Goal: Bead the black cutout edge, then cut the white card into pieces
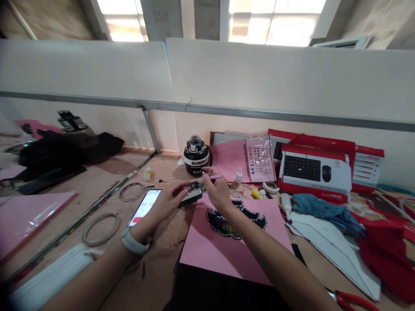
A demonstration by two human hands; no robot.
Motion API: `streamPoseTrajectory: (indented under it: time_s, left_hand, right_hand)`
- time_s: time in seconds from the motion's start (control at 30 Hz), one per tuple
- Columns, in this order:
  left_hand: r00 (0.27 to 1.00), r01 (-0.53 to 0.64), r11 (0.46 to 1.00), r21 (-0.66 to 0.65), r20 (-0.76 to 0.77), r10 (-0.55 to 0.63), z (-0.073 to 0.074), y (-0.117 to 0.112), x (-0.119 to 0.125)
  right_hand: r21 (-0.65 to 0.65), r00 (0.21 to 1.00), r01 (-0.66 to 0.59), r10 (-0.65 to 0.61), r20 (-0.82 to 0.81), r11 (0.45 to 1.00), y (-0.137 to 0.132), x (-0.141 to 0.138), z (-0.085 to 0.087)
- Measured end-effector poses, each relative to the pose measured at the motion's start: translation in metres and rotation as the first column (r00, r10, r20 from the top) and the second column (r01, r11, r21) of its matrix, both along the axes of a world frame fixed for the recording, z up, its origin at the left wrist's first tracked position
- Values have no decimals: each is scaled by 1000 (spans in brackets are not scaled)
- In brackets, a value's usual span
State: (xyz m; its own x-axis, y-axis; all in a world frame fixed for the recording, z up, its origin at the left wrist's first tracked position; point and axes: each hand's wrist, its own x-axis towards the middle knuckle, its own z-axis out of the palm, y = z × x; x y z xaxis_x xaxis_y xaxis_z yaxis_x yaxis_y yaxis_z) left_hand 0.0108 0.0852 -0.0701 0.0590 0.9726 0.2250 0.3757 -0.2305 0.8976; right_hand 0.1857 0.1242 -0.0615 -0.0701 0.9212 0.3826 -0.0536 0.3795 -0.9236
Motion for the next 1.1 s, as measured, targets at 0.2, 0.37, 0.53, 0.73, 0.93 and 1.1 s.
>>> streamPoseTrajectory:
  time_s: [0.2,0.37,0.53,0.73,0.93,1.1]
  left_hand:
    - [757,238,816,-526,627,183,18,7,22]
    - [660,266,819,-509,715,230,18,7,27]
    - [617,267,820,-506,743,257,16,9,25]
    - [579,295,808,-510,768,273,17,10,22]
    - [558,294,812,-504,780,282,16,9,23]
    - [565,293,826,-482,784,257,14,8,24]
  right_hand:
    - [38,998,25,-27,51,999,2,-2,1]
    - [72,996,39,-44,78,997,3,-1,2]
    - [131,983,84,-103,149,988,4,1,3]
    - [93,991,60,-71,113,994,4,-2,2]
    - [78,996,37,-43,84,996,2,-3,3]
    - [65,998,22,-26,64,998,3,-2,1]
